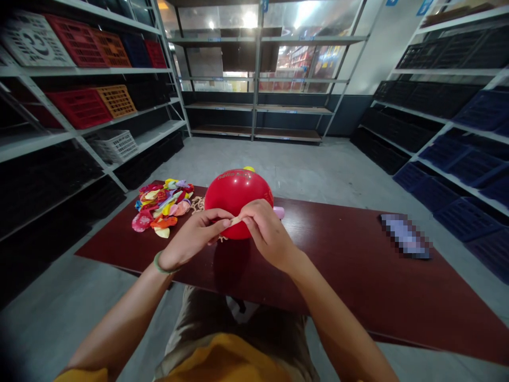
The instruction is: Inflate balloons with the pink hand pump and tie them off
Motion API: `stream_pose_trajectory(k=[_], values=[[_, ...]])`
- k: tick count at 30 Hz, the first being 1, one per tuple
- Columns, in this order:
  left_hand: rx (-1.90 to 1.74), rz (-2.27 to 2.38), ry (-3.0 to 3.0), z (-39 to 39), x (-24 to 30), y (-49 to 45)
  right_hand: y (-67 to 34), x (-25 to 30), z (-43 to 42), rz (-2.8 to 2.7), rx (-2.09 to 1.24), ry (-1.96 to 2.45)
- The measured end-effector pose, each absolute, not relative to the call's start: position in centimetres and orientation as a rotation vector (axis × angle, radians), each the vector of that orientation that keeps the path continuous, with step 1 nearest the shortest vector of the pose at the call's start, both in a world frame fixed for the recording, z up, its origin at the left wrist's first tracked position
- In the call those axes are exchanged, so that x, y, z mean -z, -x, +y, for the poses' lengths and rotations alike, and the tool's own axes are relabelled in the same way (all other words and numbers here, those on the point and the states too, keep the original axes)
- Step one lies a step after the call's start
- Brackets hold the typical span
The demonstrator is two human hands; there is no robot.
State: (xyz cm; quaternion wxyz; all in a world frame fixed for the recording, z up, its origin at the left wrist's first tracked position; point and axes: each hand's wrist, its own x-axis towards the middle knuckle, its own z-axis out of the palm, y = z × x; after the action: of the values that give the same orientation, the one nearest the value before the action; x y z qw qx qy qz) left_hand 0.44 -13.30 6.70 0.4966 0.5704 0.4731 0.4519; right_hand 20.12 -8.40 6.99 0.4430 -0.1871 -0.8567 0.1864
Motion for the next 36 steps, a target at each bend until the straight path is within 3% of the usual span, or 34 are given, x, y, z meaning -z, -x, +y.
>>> stream_pose_trajectory(k=[10,17,27,36], values=[[-1.254,0.822,-0.855,-14.3,-7.6,-1.1,-19.8,-7.0,-8.3,-1.984,-0.455,0.464],[-1.203,0.863,-0.928,-13.6,-6.8,-1.6,-18.4,-7.8,-7.9,-1.945,-0.266,0.537],[-0.857,0.896,-1.201,-12.9,-6.8,0.7,-17.7,-9.4,-6.6,-2.224,-0.559,0.553],[-1.015,1.116,-1.321,-13.5,-6.8,-0.5,-17.1,-10.0,-7.1,-2.191,-0.757,0.616]])
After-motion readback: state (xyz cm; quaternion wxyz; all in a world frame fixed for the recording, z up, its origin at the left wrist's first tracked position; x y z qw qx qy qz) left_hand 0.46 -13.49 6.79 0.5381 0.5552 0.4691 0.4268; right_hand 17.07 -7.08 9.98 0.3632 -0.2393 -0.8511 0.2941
